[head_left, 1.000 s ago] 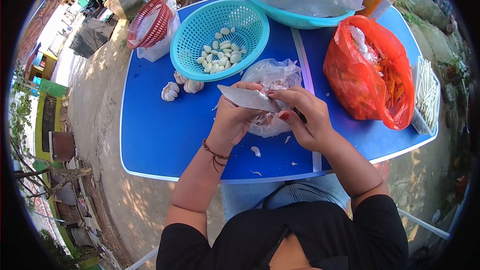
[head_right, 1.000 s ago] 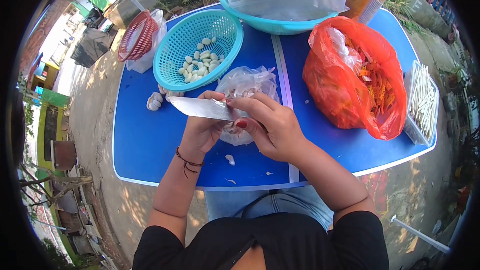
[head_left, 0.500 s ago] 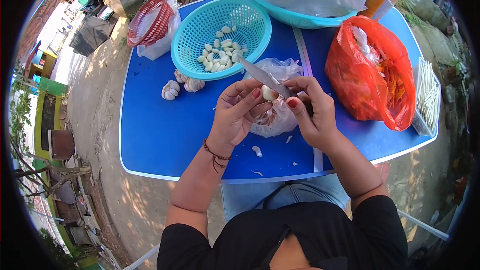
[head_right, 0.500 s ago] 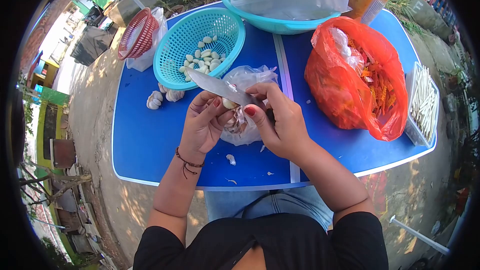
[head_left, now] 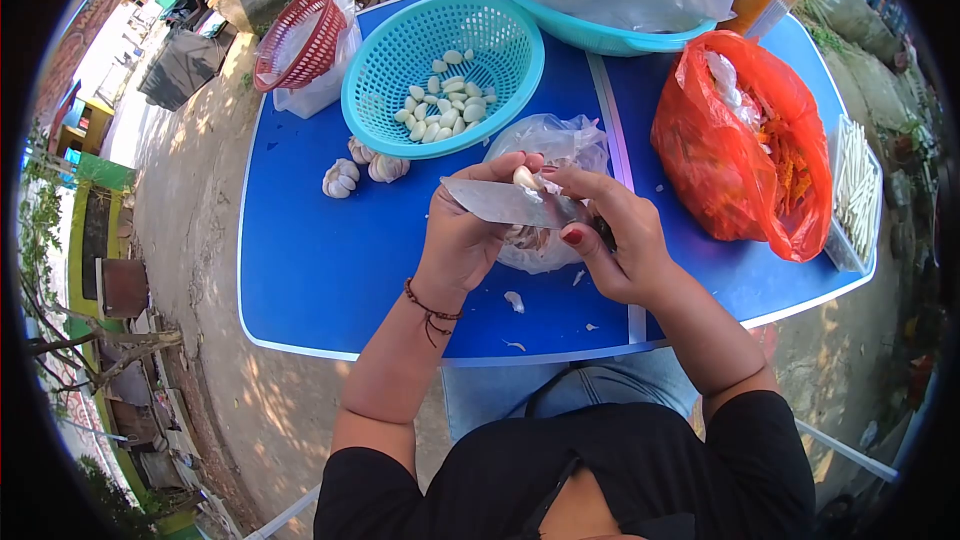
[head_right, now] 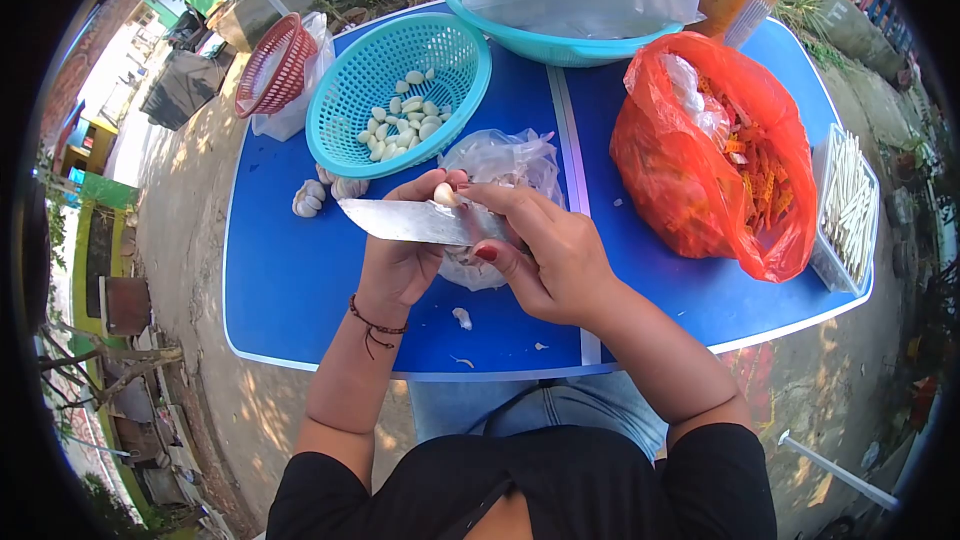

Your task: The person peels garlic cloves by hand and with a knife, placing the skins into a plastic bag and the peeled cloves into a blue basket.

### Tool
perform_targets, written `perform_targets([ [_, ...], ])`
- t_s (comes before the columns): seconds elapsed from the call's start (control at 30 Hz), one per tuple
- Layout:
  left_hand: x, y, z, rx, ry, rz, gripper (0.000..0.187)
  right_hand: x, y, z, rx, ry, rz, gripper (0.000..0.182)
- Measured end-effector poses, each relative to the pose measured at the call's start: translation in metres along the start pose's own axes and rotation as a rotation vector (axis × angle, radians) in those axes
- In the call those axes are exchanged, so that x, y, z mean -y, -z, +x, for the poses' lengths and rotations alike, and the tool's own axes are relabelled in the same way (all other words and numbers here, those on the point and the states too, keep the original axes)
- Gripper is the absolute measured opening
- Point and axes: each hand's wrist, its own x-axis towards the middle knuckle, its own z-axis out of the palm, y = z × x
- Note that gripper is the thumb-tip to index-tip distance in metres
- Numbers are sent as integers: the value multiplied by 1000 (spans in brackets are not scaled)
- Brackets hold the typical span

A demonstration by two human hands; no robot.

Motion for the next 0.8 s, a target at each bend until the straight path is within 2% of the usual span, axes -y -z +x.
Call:
perform_targets([
  [0.43, -1, 4, -2, -44, 35, 26, 35, 3, 0, 2, -14, -6, -37, 39],
  [0.8, -3, 1, -1, 31, 60, 64, 29, 3, 5, 5, 57, -175, 221, 32],
])
